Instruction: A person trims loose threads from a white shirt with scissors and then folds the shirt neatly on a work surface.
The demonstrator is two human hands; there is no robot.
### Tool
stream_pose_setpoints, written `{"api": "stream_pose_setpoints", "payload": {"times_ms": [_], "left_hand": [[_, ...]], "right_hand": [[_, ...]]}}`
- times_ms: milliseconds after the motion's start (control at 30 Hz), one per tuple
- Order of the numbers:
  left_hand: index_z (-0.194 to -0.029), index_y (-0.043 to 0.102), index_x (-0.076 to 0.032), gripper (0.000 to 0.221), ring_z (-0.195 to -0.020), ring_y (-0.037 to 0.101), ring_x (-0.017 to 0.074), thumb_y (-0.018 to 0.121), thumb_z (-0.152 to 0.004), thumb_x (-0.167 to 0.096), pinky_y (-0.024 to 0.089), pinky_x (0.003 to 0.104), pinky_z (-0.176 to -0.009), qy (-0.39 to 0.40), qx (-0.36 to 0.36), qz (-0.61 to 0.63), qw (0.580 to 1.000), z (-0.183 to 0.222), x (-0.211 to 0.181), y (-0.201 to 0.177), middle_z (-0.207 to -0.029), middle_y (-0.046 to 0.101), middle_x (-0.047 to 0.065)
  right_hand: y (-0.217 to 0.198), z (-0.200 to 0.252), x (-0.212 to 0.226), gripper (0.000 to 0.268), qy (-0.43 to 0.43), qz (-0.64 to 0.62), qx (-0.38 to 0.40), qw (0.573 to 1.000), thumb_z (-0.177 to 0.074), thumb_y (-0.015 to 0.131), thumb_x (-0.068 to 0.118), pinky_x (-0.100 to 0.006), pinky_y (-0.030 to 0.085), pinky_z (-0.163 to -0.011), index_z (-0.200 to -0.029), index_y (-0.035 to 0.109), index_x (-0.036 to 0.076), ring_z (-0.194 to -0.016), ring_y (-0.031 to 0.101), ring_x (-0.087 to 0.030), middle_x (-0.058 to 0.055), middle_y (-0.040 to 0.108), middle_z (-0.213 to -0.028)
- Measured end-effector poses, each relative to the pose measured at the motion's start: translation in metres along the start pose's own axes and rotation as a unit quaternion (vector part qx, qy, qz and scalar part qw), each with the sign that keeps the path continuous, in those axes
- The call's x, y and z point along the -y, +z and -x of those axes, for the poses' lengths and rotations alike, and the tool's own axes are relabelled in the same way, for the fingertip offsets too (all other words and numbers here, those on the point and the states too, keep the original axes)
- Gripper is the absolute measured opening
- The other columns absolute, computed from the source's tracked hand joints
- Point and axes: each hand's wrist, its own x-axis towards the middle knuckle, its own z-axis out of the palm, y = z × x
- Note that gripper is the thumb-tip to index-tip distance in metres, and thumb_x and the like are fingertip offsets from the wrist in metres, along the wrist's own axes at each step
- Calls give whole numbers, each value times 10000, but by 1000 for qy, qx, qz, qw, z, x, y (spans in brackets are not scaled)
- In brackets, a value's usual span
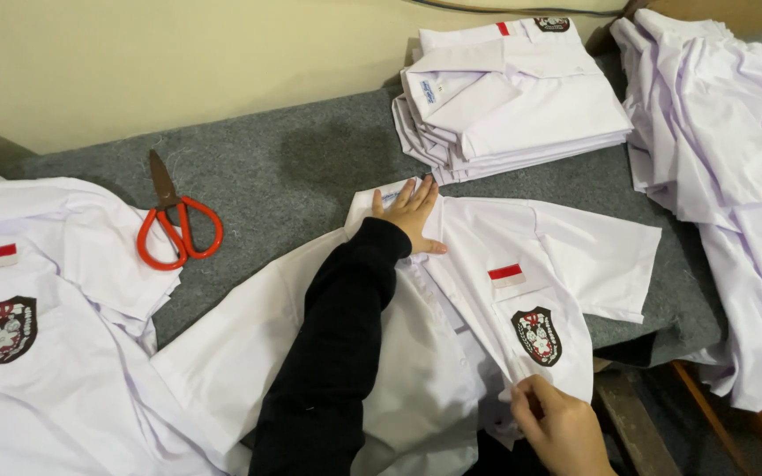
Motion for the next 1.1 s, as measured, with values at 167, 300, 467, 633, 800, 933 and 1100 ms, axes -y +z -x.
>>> {"api": "stream_pose_setpoints", "payload": {"times_ms": [167,300,467,633,800,933,1100], "left_hand": [[-1636,-128,-217,1185,-1593,-152,159,589,-841,-723,-54,682,-1213,2,-2,2,1000,0,1,0,-1722,-207,-87],[-1635,-134,-216,1174,-1590,-169,158,595,-854,-704,-66,677,-1214,7,3,8,1000,2,1,-2,-1719,-221,-82],[-1635,-129,-213,1174,-1588,-172,154,602,-856,-700,-62,687,-1211,4,0,8,1000,0,0,-1,-1720,-216,-81],[-1636,-123,-215,1189,-1590,-162,159,596,-840,-728,-51,699,-1206,6,-10,0,1000,-4,3,4,-1721,-207,-85],[-1634,-133,-212,1178,-1589,-163,152,602,-856,-705,-55,687,-1211,4,-2,3,1000,3,0,-2,-1722,-208,-83],[-1631,-149,-222,1187,-1589,-174,152,608,-851,-700,-78,673,-1214,5,4,7,1000,3,0,-2,-1717,-228,-89],[-1629,-152,-213,1227,-1592,-164,160,649,-833,-691,-81,676,-1210,7,2,-2,1000,6,-1,-3,-1720,-223,-73]], "right_hand": [[14,3,-5,154,-21,7,84,996,-924,617,357,-384,513,-559,-840,573,235,-515,630,-225,25,663,-701],[41,13,-13,221,-87,35,31,995,-967,583,321,-432,491,-597,-856,501,148,-662,584,-241,-15,525,-852],[39,17,-2,210,-28,69,12,997,-899,657,323,-423,496,-605,-829,506,194,-669,616,-233,-13,594,-737],[43,23,-3,240,17,63,82,995,-847,679,316,-395,560,-653,-1053,561,282,-715,706,-225,85,722,-879],[81,22,-27,375,-306,168,148,925,-861,591,207,-449,580,-651,-1230,554,149,-990,563,-307,-61,543,-1189],[-8,-18,8,529,-185,56,517,834,-933,744,278,-549,537,-834,-1354,428,217,-1116,624,-314,-15,320,-1490],[-132,-89,38,456,218,-14,58,974,-931,667,284,-442,603,-796,-1350,584,126,-839,768,-296,-56,772,-1179]]}}
